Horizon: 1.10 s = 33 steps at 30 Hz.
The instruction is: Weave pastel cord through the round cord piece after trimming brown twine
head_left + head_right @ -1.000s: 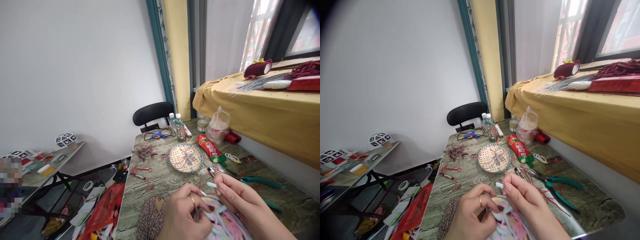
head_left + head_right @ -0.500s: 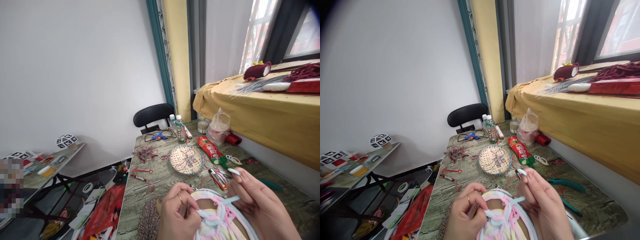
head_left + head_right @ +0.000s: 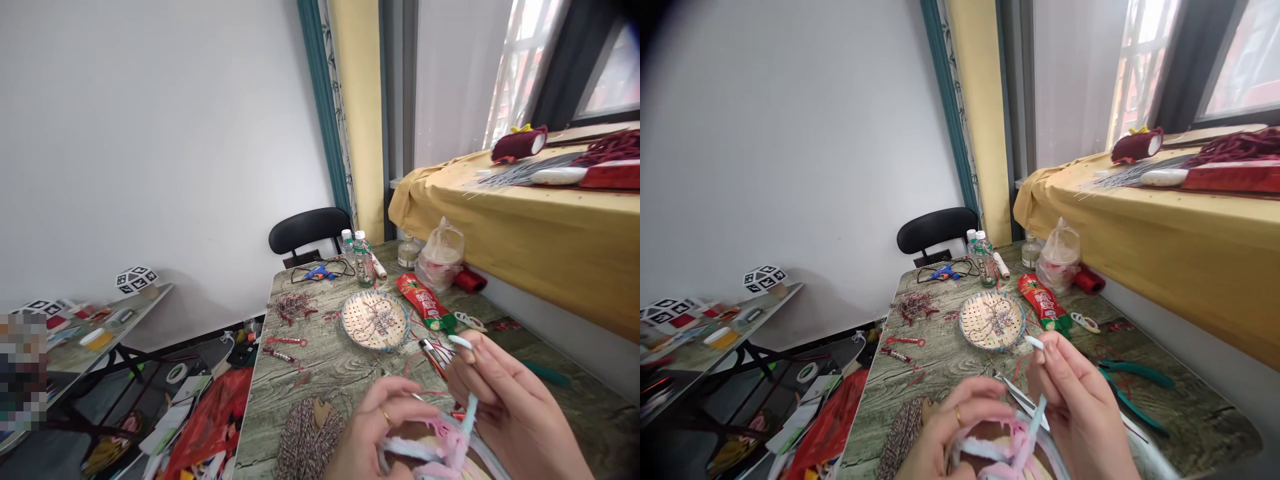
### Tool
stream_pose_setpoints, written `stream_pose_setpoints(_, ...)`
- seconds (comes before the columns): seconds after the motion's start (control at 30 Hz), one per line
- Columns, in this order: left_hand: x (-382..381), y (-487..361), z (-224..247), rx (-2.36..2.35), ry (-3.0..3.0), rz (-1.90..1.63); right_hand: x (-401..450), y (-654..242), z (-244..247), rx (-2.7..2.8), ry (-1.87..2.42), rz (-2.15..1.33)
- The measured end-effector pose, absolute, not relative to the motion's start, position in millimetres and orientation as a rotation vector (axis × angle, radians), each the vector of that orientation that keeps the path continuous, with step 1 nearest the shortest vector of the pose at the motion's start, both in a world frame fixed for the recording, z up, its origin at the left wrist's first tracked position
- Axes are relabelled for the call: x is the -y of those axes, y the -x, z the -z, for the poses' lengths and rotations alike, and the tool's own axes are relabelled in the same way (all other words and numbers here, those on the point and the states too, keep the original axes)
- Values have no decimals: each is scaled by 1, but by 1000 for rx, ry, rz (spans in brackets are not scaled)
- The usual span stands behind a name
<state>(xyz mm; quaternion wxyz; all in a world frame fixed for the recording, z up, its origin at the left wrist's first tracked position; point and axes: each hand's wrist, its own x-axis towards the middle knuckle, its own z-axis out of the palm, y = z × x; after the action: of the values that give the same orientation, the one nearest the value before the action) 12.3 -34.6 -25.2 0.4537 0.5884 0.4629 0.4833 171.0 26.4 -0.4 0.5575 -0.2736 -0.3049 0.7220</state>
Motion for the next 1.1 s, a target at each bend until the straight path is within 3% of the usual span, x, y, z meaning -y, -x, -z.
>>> stream_pose_setpoints(0.17,26,-12,11,-1169,-1562,-945,-31,-166,2,796,700,-1621)
stream_pose_setpoints(0.3,20,-13,8,-1209,-1737,-949,-30,-163,3,897,765,-1627)
stream_pose_setpoints(0.57,32,-29,20,-1601,-1474,-1052,-28,-159,8,942,790,-1688)
stream_pose_setpoints(0.87,32,-27,44,-1161,-1567,-1225,-17,-161,3,899,798,-1674)
stream_pose_setpoints(1.1,32,-34,33,-1156,-1614,-1213,-11,-163,4,853,810,-1707)
